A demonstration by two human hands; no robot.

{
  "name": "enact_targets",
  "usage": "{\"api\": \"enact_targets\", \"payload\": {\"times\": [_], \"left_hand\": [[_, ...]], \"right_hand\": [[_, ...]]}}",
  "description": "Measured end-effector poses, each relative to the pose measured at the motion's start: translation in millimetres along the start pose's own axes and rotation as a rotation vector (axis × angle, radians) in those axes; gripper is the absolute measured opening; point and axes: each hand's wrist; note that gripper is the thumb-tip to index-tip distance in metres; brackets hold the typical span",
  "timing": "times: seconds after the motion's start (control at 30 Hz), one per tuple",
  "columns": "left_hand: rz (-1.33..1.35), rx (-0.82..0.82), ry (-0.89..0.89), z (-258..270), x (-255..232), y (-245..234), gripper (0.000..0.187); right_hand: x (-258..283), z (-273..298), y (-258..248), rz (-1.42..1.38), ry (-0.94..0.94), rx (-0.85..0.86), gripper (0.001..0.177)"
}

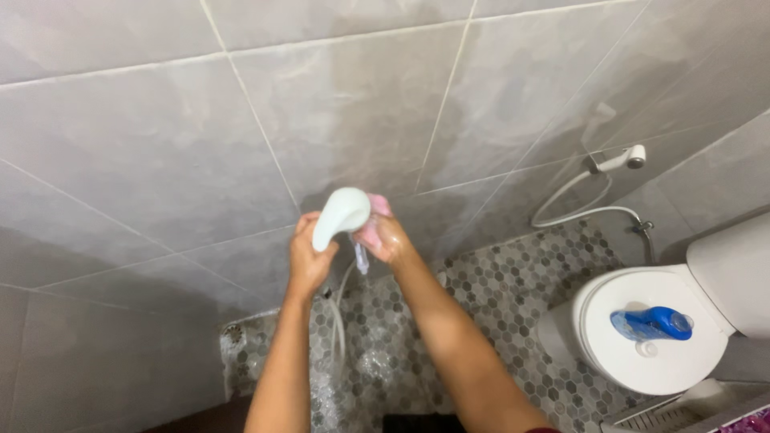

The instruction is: The person cleans a bathroom wall and floor using a handheld shower head and a pink cloth. They scrub the wall tiles and grout lines, rinse the cloth, and wipe the shower head and faucet before rinsing the floor.

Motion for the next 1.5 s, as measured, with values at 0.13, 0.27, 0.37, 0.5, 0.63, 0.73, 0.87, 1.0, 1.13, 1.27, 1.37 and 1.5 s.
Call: {"api": "enact_targets", "payload": {"times": [0.13, 0.27, 0.37, 0.5, 0.63, 0.73, 0.87, 1.0, 1.13, 1.27, 1.37, 1.5], "left_hand": [[-0.031, -0.051, 0.049, -10.4, -2.5, -10.0, 0.042], [-0.048, -0.074, 0.030, -5.7, 0.4, -6.2, 0.039], [-0.064, -0.099, 0.056, -6.7, 0.2, -4.9, 0.037], [-0.057, -0.112, 0.100, -8.3, -0.9, -3.8, 0.038], [-0.017, -0.117, 0.112, -7.6, -2.8, -1.1, 0.034], [-0.046, -0.131, 0.091, -7.4, -2.0, -0.9, 0.034], [-0.118, -0.158, 0.074, -3.7, -0.1, -0.1, 0.031], [-0.194, -0.132, 0.085, 6.7, 0.6, -2.7, 0.030], [-0.161, -0.136, 0.123, 7.2, 2.0, -7.0, 0.031], [-0.138, -0.136, 0.059, 9.9, 7.5, -6.2, 0.031], [-0.135, -0.163, 0.091, 5.2, 10.4, -3.8, 0.030], [-0.080, -0.169, 0.051, 3.8, 7.5, -3.5, 0.030]], "right_hand": [[-3.9, -16.0, 21.5, 0.236, 0.014, 0.035, 0.032], [4.6, -12.9, 37.0, 0.318, 0.217, -0.124, 0.071], [12.0, -12.1, 51.3, 0.136, 0.215, -0.204, 0.046], [10.0, -10.4, 53.5, 0.228, 0.046, -0.129, 0.026], [1.4, -12.5, 39.8, 0.254, -0.087, -0.043, 0.022], [-4.4, -26.1, 31.5, 0.399, -0.119, -0.198, 0.020], [-7.0, -42.7, 20.9, 0.711, -0.090, -0.328, 0.018], [-10.6, -39.0, 4.8, 1.050, -0.202, -0.372, 0.022], [-8.5, -48.4, 2.8, 1.338, -0.579, -0.205, 0.029], [-20.1, -51.1, 2.1, 1.434, -0.512, -0.320, 0.023], [-22.4, -48.0, 12.1, 1.351, -0.552, -0.283, 0.020], [-19.0, -27.7, 35.3, 1.354, -0.578, -0.319, 0.032]]}}
Point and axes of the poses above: each hand's wrist, its own z-axis away from the middle knuckle, its own y-axis out of the palm, x = y × z, and after that the axes turned 6 degrees about y, right-handed
